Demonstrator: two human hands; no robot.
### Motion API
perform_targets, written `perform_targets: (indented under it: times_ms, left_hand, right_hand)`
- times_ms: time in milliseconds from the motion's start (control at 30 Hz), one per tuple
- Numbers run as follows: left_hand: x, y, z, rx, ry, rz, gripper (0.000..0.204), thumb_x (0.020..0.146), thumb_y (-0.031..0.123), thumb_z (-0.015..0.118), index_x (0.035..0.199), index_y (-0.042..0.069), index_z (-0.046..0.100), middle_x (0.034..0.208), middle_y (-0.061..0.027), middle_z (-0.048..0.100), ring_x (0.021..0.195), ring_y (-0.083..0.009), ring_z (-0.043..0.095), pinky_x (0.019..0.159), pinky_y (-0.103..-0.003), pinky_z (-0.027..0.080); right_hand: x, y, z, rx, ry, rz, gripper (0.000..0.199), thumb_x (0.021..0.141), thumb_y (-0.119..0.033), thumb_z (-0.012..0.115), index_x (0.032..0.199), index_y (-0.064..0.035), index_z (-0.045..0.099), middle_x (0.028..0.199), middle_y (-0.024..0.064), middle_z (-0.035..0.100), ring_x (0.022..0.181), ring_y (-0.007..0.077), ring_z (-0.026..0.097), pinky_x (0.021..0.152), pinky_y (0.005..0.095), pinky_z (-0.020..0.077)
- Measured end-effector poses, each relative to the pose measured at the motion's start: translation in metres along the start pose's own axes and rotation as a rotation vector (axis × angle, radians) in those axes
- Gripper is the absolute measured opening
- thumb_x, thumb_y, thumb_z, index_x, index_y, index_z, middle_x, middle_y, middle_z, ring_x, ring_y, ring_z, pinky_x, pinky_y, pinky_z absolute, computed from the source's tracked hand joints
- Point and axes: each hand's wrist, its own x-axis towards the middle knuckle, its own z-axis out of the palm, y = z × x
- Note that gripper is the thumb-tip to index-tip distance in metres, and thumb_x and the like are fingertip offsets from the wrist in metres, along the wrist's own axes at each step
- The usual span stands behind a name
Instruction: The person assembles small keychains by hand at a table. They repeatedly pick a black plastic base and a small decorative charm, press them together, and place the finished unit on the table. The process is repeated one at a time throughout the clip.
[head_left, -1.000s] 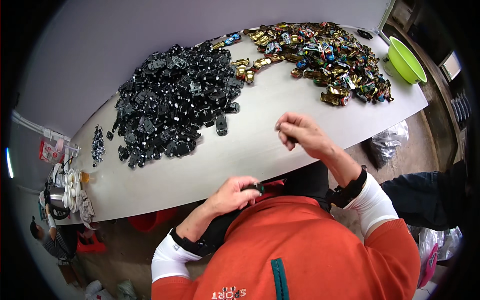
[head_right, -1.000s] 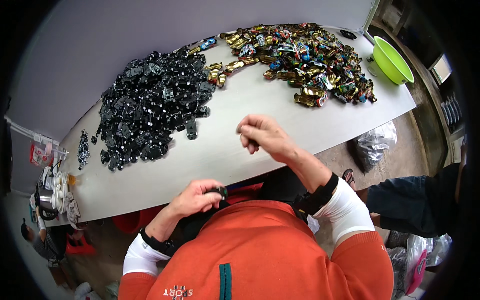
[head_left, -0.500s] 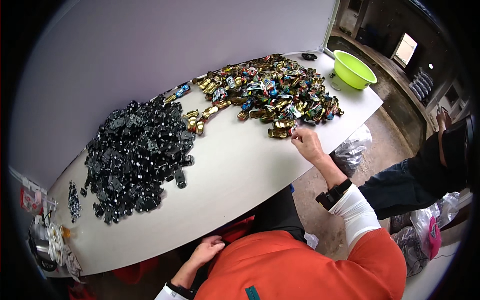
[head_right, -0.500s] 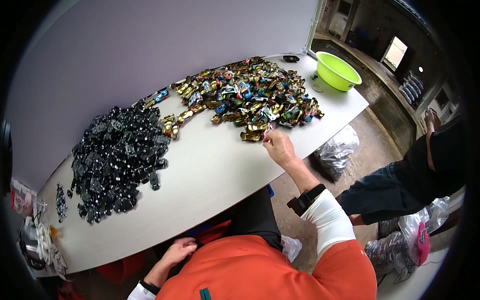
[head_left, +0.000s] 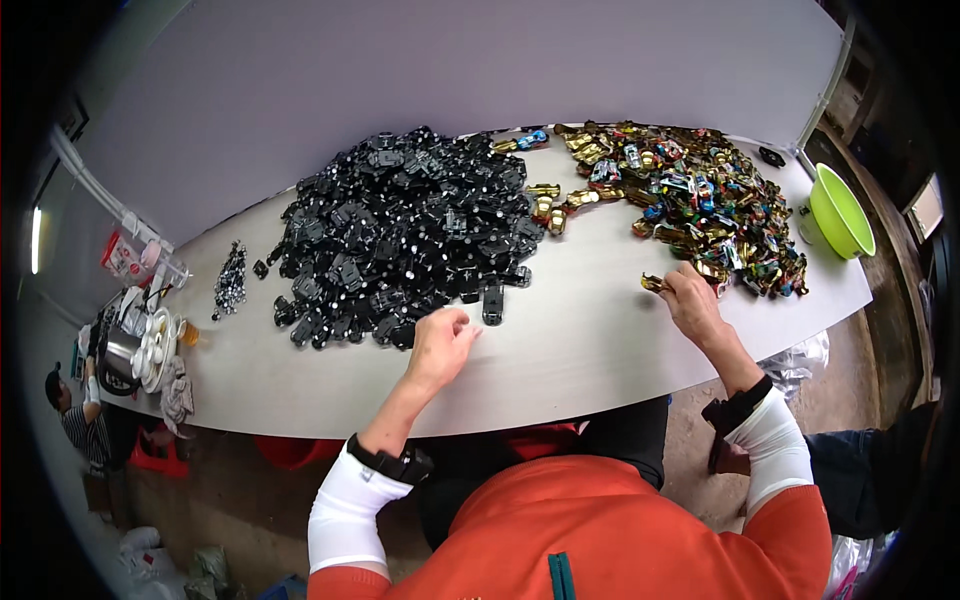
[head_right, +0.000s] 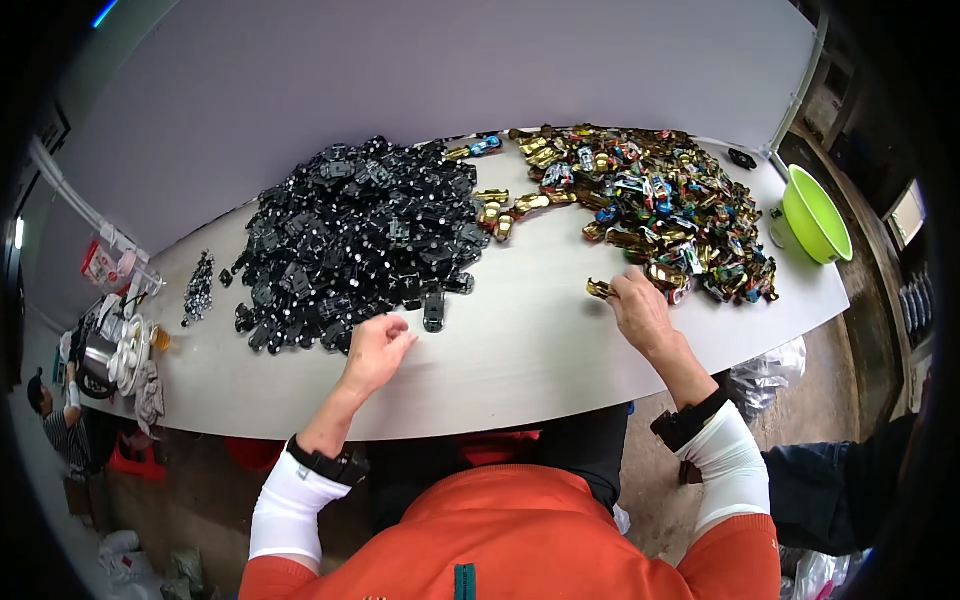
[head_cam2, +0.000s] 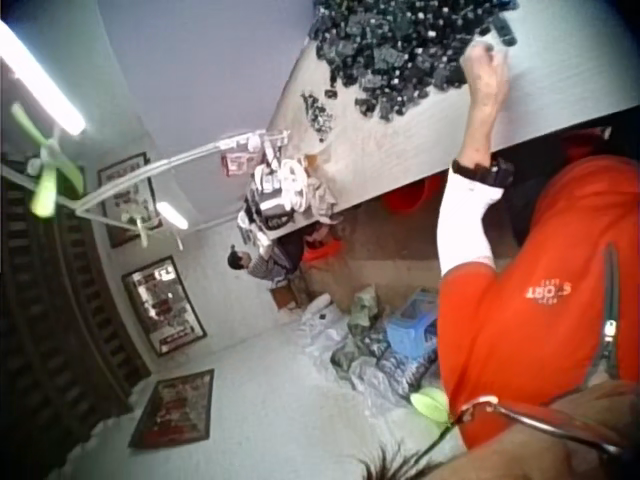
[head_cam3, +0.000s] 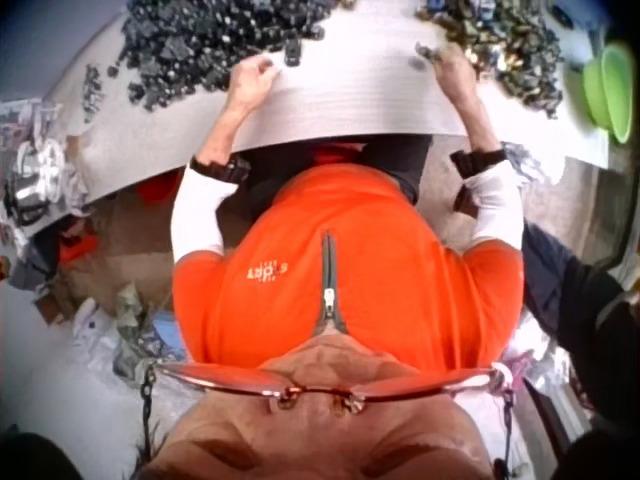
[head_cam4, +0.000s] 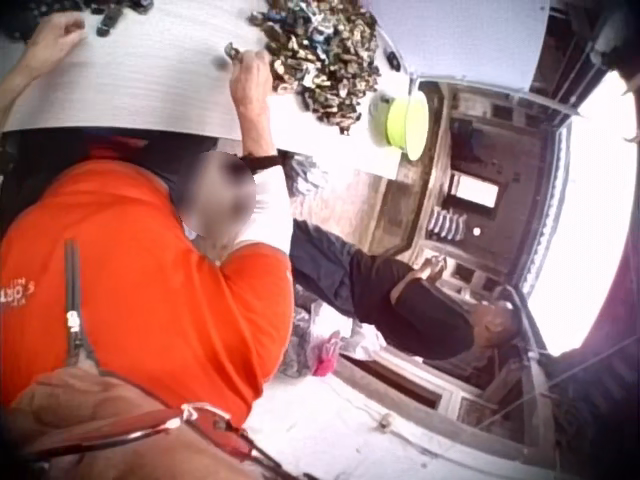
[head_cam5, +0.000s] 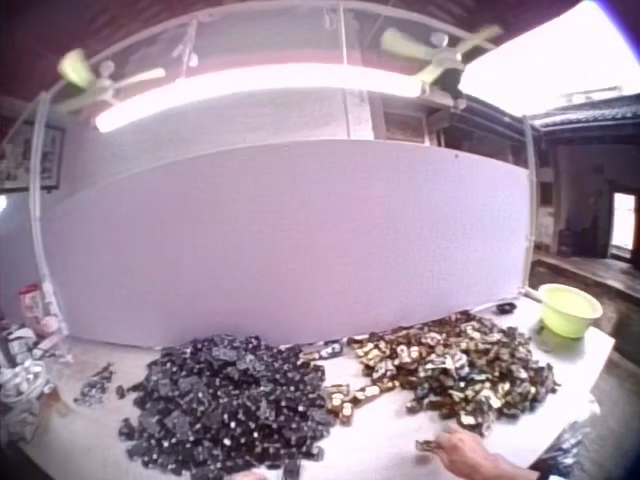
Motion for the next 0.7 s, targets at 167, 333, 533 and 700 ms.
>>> perform_targets:
  times_ms: [167,333,533,700]
  left_hand:
    - [0.03,0.02,0.027,0.445,0.036,0.009,0.037,0.07,0.03,0.071,0.08,-0.003,0.056,0.087,-0.0175,0.056,0.075,-0.033,0.061,0.063,-0.04,0.051]
    - [0.041,0.02,0.036,0.451,0.041,-0.017,0.035,0.066,0.024,0.072,0.082,-0.003,0.055,0.086,-0.0176,0.057,0.08,-0.0341,0.059,0.068,-0.041,0.05]
    - [0.026,0.019,0.011,-0.975,-0.298,-0.414,0.039,0.077,0.003,0.063,0.114,0.002,0.052,0.077,-0.0028,0.059,0.053,-0.005,0.049,0.038,-0.015,0.031]
    - [0.007,0.016,0.015,-1.26,-0.472,-0.497,0.035,0.077,0.006,0.064,0.11,0.003,0.053,0.09,-0.0096,0.062,0.054,-0.0083,0.053,0.038,-0.016,0.034]
  right_hand:
    - [0.034,-0.045,0.01,0.741,-0.575,0.235,0.011,0.078,-0.009,0.057,0.075,0.0013,0.055,0.064,0.0092,0.054,0.056,0.0177,0.05,0.051,0.0312,0.0415]
    - [0.044,-0.041,0.016,0.695,-0.694,0.296,0.012,0.078,-0.011,0.058,0.077,0.0002,0.06,0.061,0.0057,0.056,0.049,0.0113,0.049,0.046,0.026,0.0403]
    - [0.044,-0.038,0.02,0.47,-0.445,0.112,0.013,0.075,-0.01,0.06,0.08,0.0009,0.065,0.066,0.0114,0.062,0.056,0.0181,0.059,0.055,0.0314,0.0474]
    - [0.043,-0.047,0.015,0.419,-0.398,0.112,0.012,0.072,-0.01,0.064,0.076,0.0018,0.064,0.07,0.0155,0.063,0.061,0.0248,0.061,0.061,0.0343,0.0478]
